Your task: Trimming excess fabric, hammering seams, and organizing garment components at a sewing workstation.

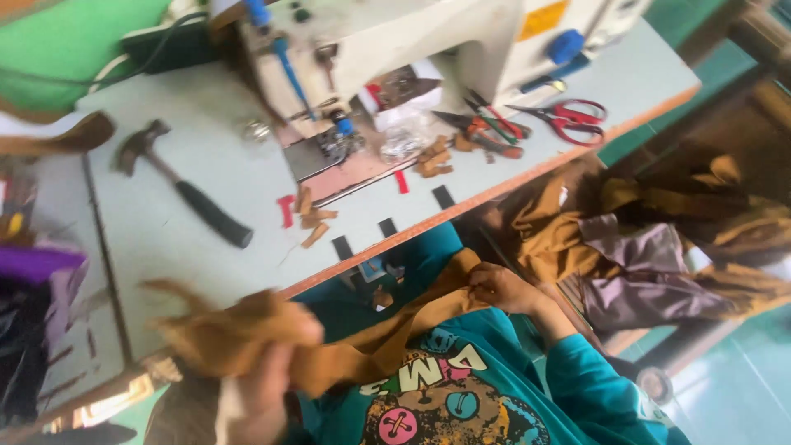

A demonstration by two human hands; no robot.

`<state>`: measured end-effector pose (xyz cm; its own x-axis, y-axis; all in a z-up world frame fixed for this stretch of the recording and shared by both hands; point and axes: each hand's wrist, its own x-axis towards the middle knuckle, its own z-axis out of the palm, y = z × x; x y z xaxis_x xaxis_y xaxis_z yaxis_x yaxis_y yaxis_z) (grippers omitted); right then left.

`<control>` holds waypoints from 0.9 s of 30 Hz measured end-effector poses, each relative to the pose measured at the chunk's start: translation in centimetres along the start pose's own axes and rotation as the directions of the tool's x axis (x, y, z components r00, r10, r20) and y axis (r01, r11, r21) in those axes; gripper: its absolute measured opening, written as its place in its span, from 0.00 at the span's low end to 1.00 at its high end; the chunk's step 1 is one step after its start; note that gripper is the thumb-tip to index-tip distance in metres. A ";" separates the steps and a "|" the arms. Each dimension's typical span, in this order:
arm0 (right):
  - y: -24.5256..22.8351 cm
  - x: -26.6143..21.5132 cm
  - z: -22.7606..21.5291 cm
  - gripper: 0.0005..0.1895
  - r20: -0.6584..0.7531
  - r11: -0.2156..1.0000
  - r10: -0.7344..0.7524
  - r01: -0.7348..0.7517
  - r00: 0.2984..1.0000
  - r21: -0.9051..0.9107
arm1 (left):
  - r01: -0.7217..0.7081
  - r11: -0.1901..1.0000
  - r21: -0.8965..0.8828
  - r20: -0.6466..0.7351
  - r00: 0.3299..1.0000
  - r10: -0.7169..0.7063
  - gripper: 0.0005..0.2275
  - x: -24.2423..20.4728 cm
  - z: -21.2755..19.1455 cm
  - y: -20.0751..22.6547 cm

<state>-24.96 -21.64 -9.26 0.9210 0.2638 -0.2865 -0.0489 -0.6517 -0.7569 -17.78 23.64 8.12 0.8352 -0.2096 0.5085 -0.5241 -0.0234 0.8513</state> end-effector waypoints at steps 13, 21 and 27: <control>15.3 -14.2 -12.9 0.15 -0.813 0.780 0.453 -0.604 0.365 0.163 | -0.263 0.851 0.454 0.889 0.077 -0.451 0.16 6.3 25.7 -0.6; 29.4 -20.9 -12.0 0.30 -0.479 0.366 0.857 -0.880 0.192 0.304 | -0.008 0.878 0.479 0.832 0.322 -0.452 0.11 6.8 27.8 -4.4; 39.6 -21.8 -9.0 0.30 -0.353 0.354 0.899 -0.903 0.258 0.243 | -0.028 0.832 0.555 0.816 0.215 -0.537 0.14 7.8 31.6 -4.6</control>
<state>-43.48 -59.62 -27.68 0.3298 -0.7695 -0.5469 -0.9430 -0.2962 -0.1519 -14.06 -8.76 4.08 0.3250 -0.8300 -0.4533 -0.5517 -0.5557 0.6220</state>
